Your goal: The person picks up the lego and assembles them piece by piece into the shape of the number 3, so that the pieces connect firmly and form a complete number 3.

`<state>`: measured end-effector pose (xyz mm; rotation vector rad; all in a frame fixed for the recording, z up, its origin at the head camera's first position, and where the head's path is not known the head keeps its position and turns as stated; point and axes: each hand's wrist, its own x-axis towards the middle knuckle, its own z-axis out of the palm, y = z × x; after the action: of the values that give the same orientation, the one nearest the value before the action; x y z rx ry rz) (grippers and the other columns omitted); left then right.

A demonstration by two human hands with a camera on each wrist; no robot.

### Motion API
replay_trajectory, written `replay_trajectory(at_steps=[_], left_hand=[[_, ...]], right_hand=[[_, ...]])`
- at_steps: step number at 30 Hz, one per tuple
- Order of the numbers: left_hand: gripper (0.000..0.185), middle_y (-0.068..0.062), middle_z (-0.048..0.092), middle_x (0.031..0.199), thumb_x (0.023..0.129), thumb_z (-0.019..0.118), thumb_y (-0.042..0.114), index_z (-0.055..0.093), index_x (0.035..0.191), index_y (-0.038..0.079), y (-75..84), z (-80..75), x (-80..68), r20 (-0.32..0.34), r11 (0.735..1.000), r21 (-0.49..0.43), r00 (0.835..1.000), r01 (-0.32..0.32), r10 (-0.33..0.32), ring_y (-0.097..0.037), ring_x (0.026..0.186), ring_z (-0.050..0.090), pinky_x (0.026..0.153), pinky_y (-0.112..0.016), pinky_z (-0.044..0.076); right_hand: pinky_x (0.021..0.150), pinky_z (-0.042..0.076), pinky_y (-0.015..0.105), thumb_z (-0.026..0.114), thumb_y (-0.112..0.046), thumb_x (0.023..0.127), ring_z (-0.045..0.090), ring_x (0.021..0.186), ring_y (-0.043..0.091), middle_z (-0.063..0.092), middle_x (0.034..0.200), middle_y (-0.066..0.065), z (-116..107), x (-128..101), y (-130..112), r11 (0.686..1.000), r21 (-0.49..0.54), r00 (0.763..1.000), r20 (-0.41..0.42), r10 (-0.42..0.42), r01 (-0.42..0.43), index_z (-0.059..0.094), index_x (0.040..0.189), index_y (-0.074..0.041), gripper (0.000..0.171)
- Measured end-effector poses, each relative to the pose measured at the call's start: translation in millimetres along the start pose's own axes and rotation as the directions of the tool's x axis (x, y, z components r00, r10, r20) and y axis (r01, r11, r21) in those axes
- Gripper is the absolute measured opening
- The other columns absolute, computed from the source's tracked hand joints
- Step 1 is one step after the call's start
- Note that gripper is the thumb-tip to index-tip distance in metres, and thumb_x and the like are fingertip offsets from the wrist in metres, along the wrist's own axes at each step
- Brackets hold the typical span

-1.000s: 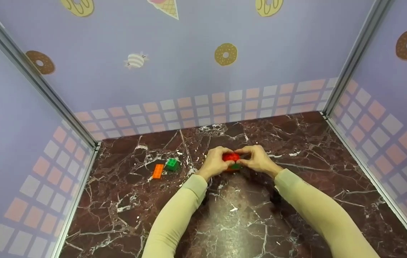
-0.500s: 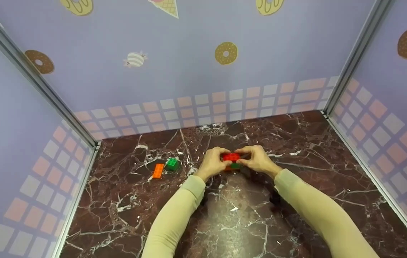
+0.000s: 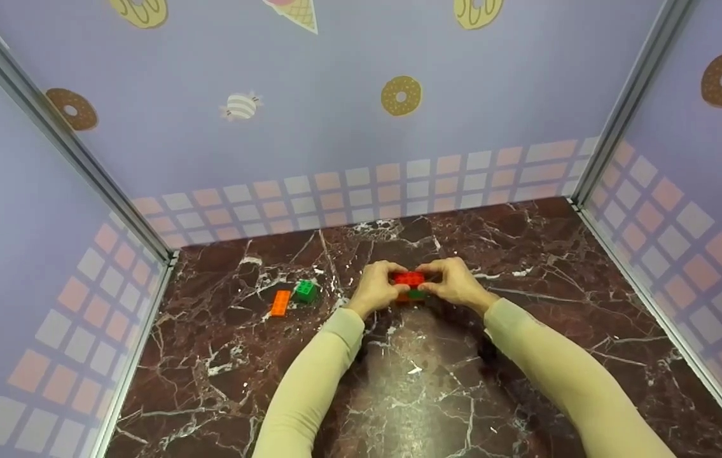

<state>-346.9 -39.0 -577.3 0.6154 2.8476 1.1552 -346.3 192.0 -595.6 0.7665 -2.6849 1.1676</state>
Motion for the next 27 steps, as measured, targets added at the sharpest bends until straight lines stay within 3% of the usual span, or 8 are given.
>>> replay_trajectory(at_steps=[10, 20, 27], left_hand=[[0.034, -0.013, 0.085, 0.123, 0.095, 0.089, 0.014, 0.084, 0.128, 0.007, -0.7, 0.0, 0.1, 0.007, 0.999, 0.039, 1.000, -0.005, 0.004, -0.032, 0.114, 0.079, 0.104, -0.046, 0.063], [0.034, -0.012, 0.086, 0.121, 0.094, 0.089, 0.013, 0.085, 0.127, 0.006, -1.5, 1.5, -0.5, -0.002, 1.000, 0.020, 1.000, 0.011, -0.010, -0.031, 0.112, 0.080, 0.103, -0.045, 0.064], [0.034, -0.012, 0.086, 0.122, 0.095, 0.089, 0.015, 0.085, 0.127, 0.007, -0.8, 0.7, -0.5, -0.004, 1.000, 0.027, 1.000, 0.012, -0.012, -0.029, 0.113, 0.080, 0.103, -0.045, 0.064]], right_hand=[[0.092, 0.065, 0.055, 0.092, -0.010, 0.090, 0.083, 0.099, 0.039, 0.087, 0.109, 0.018, 8.5, -2.6, 2.5, 0.996, -0.067, 0.995, -0.069, -0.068, 0.063, 0.085, 0.121, 0.000, 0.034], [0.107, 0.062, 0.058, 0.093, -0.011, 0.090, 0.081, 0.115, 0.042, 0.085, 0.122, 0.020, 5.8, -1.9, -3.6, 0.995, 0.032, 0.995, -0.028, 0.092, -0.091, 0.084, 0.126, -0.001, 0.038], [0.111, 0.061, 0.058, 0.092, -0.008, 0.091, 0.079, 0.122, 0.042, 0.083, 0.126, 0.021, 4.2, 0.9, -2.4, 0.987, 0.074, 0.989, 0.003, 0.145, -0.145, 0.083, 0.128, 0.001, 0.039]])
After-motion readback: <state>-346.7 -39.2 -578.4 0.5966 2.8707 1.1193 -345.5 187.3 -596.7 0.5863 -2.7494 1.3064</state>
